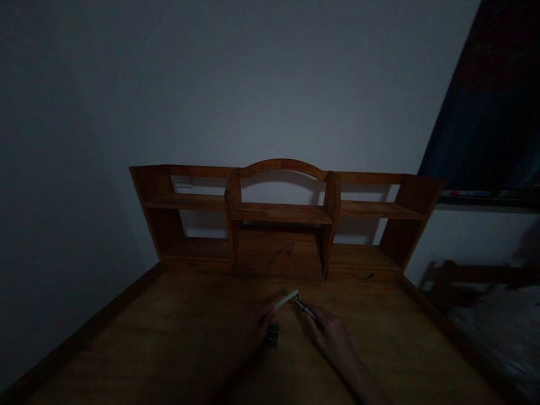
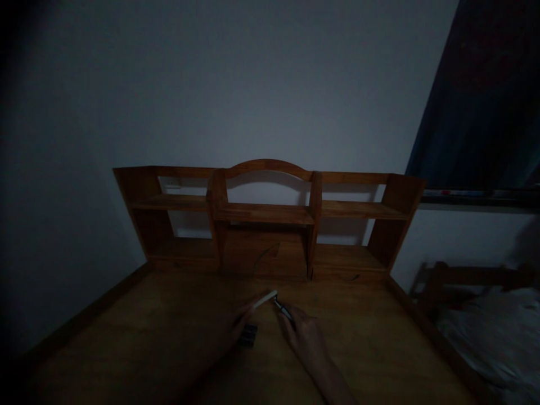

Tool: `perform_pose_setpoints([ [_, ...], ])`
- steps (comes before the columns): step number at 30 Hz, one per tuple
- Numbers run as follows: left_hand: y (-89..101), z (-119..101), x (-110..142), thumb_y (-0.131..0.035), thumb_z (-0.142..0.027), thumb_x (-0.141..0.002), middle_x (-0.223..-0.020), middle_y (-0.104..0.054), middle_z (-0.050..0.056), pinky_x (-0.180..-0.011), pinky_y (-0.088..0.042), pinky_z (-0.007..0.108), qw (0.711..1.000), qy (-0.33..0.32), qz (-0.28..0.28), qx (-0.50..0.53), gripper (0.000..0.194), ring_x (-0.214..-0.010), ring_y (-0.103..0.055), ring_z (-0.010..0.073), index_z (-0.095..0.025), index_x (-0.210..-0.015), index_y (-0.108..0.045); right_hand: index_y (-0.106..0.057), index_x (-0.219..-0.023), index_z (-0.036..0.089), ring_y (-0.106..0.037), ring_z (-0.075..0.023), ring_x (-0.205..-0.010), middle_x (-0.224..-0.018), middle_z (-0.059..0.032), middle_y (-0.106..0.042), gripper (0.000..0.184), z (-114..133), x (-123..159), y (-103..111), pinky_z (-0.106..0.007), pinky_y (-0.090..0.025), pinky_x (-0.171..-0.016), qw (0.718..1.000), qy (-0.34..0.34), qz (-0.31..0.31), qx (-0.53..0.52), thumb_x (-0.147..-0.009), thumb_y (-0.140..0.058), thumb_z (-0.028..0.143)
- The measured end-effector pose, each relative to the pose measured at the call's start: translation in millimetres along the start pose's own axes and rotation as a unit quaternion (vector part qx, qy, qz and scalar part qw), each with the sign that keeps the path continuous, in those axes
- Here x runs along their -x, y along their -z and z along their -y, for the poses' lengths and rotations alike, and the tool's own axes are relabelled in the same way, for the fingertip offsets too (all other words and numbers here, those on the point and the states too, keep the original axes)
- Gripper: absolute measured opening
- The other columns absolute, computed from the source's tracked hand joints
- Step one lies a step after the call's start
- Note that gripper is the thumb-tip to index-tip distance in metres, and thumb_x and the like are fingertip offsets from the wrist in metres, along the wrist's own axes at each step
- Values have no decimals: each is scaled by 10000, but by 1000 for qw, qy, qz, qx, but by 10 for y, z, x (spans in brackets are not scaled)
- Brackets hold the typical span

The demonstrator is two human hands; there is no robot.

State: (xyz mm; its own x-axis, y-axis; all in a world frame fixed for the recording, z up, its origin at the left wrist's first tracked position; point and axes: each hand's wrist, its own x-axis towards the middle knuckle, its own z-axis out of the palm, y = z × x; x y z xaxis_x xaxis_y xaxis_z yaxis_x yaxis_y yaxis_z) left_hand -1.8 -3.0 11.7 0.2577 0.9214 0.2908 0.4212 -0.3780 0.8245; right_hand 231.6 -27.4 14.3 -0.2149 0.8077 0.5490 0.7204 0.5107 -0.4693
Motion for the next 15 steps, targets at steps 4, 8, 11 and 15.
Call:
perform_pose_setpoints([
  [4,28,-69,22,-419,-444,-911,-1245,-622,50,-1085,-343,449,1000,12,-6,18,399,-1185,-543,240,-265,-1211,-611,-635,-1129,219,-688,-217,-853,-1009,-83,-706,297,12,12,-6,-306,-545,-748,1000,-12,4,-15,-940,-427,312],
  [8,62,-165,31,-430,-451,-903,-1218,-638,73,-1088,-335,451,999,6,-17,35,403,-1174,-551,242,-233,-1166,-645,-638,-1121,209,-688,-220,-850,-1012,-84,-705,289,41,2,21,-311,-540,-754,999,-29,14,-23,-938,-439,309],
  [11,55,-164,19,-456,-482,-883,-1120,-688,87,-1075,-351,466,999,27,-21,41,407,-1101,-599,254,-224,-1103,-682,-629,-1141,224,-678,-219,-909,-1061,-75,-695,290,49,-4,32,-316,-531,-804,998,-39,24,-34,-941,-437,308],
  [15,19,-137,6,-473,-495,-871,-1189,-655,74,-1075,-348,487,998,39,-9,52,407,-1144,-573,269,-243,-1121,-671,-639,-1124,229,-681,-224,-897,-1046,-75,-700,293,34,1,8,-318,-539,-786,998,-48,22,-31,-943,-431,326],
])
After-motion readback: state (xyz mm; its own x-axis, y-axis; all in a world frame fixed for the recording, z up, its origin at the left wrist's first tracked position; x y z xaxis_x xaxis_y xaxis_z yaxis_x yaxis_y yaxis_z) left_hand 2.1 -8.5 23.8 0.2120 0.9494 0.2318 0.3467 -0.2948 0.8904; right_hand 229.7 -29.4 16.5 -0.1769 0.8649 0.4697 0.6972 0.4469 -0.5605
